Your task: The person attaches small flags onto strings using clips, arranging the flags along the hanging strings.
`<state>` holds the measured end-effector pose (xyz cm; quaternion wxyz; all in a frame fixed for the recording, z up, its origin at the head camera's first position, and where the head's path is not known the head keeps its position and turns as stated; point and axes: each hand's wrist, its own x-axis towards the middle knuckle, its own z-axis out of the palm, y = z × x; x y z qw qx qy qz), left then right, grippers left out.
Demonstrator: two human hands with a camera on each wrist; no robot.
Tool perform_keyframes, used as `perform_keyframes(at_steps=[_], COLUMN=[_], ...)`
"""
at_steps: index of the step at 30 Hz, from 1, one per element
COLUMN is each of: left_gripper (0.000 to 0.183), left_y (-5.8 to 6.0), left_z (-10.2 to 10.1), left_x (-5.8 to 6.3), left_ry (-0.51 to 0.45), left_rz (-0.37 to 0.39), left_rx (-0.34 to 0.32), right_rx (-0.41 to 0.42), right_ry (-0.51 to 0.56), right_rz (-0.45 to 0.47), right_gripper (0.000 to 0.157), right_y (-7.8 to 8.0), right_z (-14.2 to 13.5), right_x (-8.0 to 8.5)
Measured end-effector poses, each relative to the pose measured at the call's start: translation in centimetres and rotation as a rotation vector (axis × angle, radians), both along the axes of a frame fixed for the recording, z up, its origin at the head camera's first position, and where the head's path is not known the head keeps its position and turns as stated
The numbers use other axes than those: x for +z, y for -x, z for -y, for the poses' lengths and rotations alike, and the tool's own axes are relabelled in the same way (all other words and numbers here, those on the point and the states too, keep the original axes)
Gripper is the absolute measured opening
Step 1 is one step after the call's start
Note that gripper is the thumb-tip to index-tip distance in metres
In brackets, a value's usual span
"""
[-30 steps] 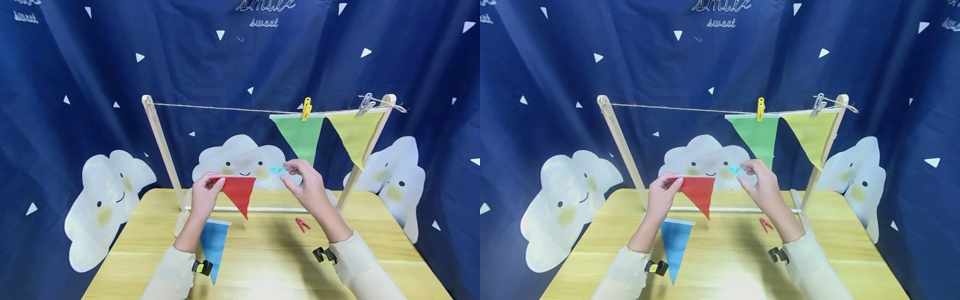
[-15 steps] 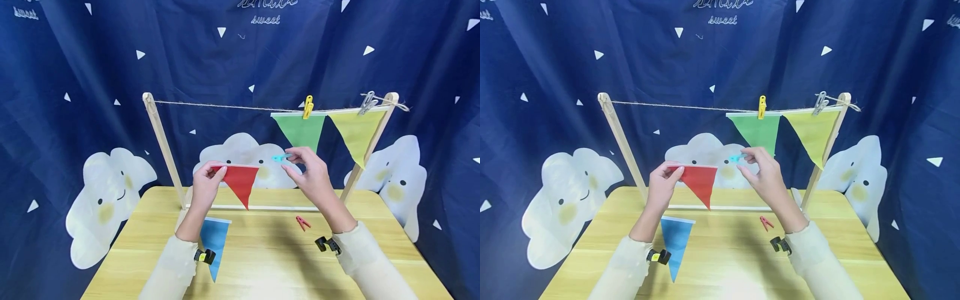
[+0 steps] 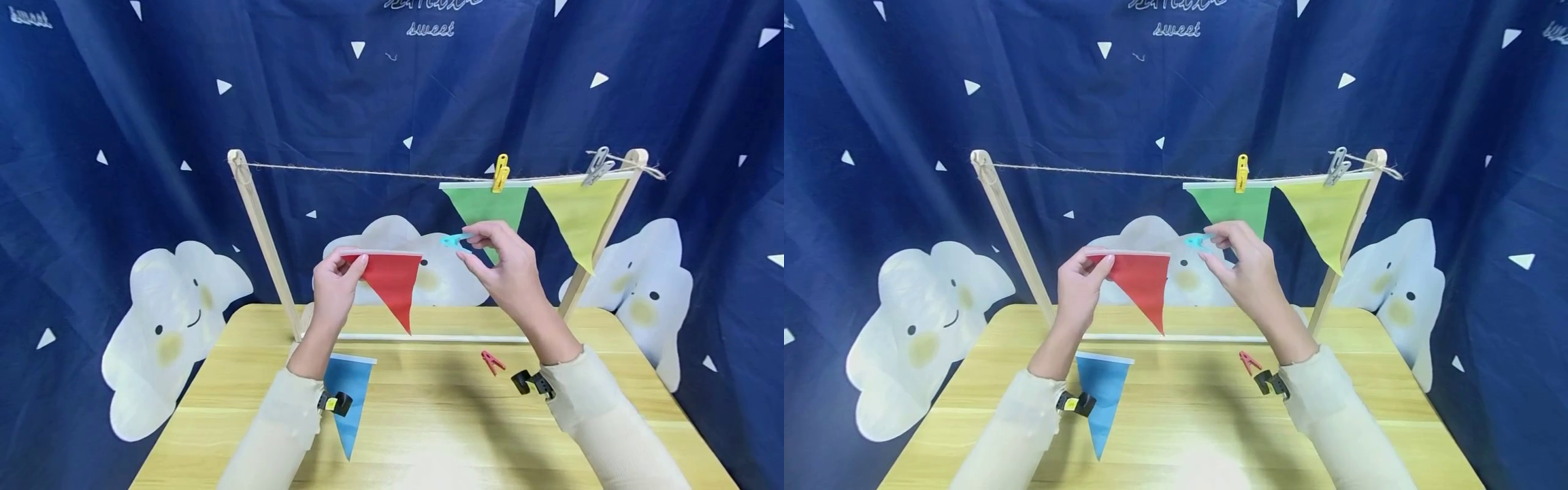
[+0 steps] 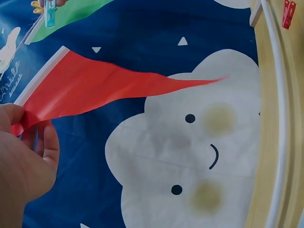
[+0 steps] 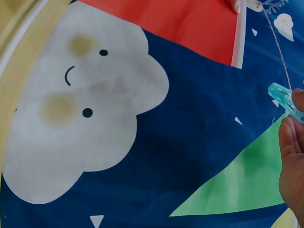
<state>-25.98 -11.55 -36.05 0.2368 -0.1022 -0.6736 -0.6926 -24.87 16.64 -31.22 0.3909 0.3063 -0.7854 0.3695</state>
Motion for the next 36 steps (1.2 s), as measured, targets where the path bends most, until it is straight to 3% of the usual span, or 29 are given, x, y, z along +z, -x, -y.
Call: perform_keyframes(at_steps=[7,17,26,36], left_gripper=[0.02,0.019,0.021,0.023], left_y=[0.8,1.7,1.8,1.9], left_z=[0.3,0.5,0.2,-0.1], left_x=[0.8,2.5,3.9,5.5], left_ry=[-0.036,-0.097,-0.14,-0.119], left_rz=[-0.016,-0.032,0.0,-0.003], left_rx=[-0.012,-0.034,-0.061,-0.065], right_rx=[0.022,0.042,0.014,-0.007], right_ry=[0.005,0.038,-0.043,-0.106], right_rz=[-0.028,0.026,0.002,-0.024], right_gripper=[0.036,0.036,0.042,0.044], right_y=[0.5,1.0,1.2,1.2], right_z=[0.6,1.6,2.2,2.6], right_x=[1.3,2.6,4.2,6.3])
